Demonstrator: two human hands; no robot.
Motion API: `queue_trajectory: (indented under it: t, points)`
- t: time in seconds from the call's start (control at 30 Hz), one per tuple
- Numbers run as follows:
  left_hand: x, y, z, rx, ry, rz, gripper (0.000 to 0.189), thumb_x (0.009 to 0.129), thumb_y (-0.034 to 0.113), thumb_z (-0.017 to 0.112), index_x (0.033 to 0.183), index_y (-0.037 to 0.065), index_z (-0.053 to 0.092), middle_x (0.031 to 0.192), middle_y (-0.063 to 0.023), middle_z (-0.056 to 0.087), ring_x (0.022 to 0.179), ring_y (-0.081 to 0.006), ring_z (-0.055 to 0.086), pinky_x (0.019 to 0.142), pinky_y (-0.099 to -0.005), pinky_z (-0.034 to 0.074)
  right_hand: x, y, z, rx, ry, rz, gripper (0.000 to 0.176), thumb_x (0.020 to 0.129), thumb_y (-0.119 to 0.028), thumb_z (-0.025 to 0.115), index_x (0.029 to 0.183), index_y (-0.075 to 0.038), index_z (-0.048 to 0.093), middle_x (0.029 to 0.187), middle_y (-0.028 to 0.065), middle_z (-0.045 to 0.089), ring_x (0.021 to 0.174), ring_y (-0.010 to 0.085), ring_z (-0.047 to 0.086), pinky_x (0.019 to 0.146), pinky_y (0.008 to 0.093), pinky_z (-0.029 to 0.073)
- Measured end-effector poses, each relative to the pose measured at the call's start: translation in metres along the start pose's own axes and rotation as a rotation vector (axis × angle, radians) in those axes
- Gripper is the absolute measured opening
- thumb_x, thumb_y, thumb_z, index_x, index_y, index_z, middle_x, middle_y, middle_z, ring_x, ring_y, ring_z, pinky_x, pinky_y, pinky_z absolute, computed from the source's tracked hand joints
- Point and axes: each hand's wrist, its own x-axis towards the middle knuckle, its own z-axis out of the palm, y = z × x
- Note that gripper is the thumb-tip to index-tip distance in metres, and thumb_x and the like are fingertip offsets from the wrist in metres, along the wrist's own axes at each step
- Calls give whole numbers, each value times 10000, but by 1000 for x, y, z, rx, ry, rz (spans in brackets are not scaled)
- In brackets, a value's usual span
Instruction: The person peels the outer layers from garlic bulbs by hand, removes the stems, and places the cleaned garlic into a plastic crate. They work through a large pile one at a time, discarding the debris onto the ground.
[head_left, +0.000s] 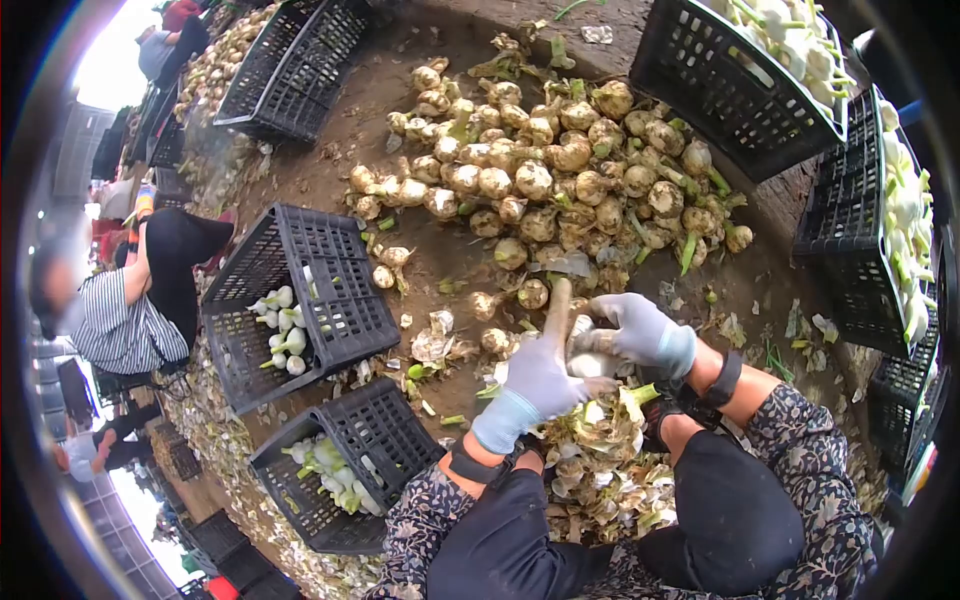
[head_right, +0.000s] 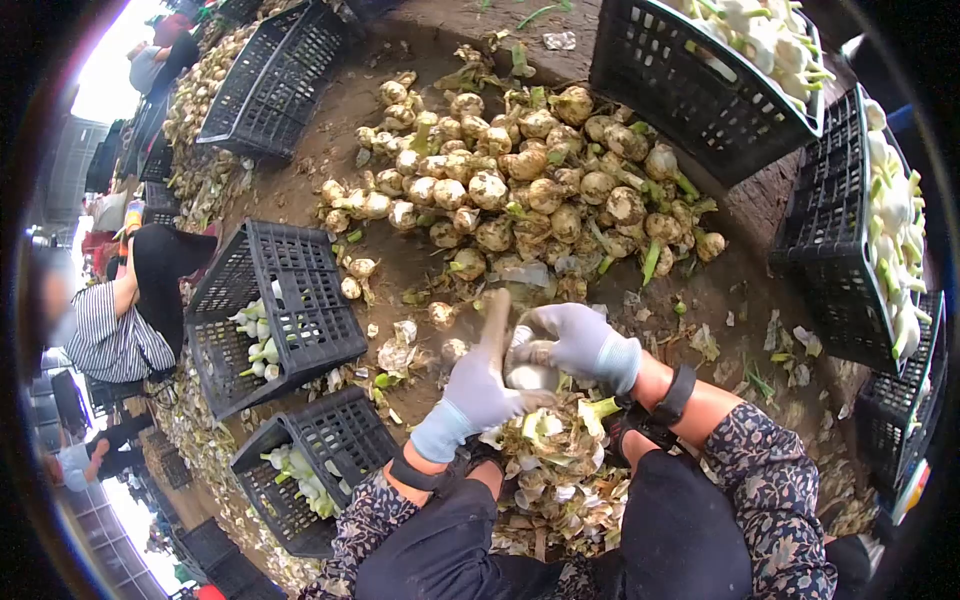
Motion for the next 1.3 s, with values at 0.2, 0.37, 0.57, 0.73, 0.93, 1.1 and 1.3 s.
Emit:
queue_trajectory:
  t: [0.2,0.37,0.57,0.73,0.93,1.1,1.3]
  points:
    - [0,-2,-1,-468,-66,24,1108,658,292,853,1481,37,157,1352,-182,495,1158,-271,569,978,-352,451,6,22,6,337,195,322,92,848,-65,635,895,15,633,707,22,620,598,89,575,541,239,471]
    - [-4,-29,-5,-1576,-213,-247,528,883,396,616,1240,16,533,1046,-118,664,794,-182,664,560,-250,524,7,41,-11,412,535,278,92,866,-79,629,845,10,623,694,38,627,536,86,549,483,226,433]
    - [-20,-46,-40,-1729,28,-234,532,946,507,429,1149,31,551,887,-194,658,526,-152,564,421,-241,376,-8,67,-16,-470,137,150,300,841,-248,624,1113,-128,668,1024,147,663,892,317,643,774,377,507]
    - [-92,-79,-86,-1858,601,-142,512,856,507,539,1135,78,546,716,-28,568,452,-120,456,396,-224,359,-8,65,31,-927,-373,183,580,817,-293,624,1357,-162,457,1192,183,572,996,376,615,824,435,507]
    - [-165,-113,-102,-1886,486,591,323,980,406,448,998,131,617,765,59,611,500,-30,509,446,-201,435,-22,77,80,-553,-1112,132,504,846,-465,621,1273,-205,561,1018,167,674,915,289,652,784,404,498]
    - [-46,-126,-62,-355,624,-378,451,846,259,675,1239,61,574,990,-95,664,770,-184,648,651,-299,521,-5,37,37,-573,-711,19,411,877,-421,558,1238,-228,593,1042,88,684,899,277,657,775,365,501]
    - [48,-170,-27,476,332,-235,758,727,228,740,1394,139,390,1338,-166,472,1181,-353,513,982,-405,433,-11,25,-1,-463,-347,161,407,886,-425,577,1232,-210,595,1057,115,677,975,296,638,847,339,485]
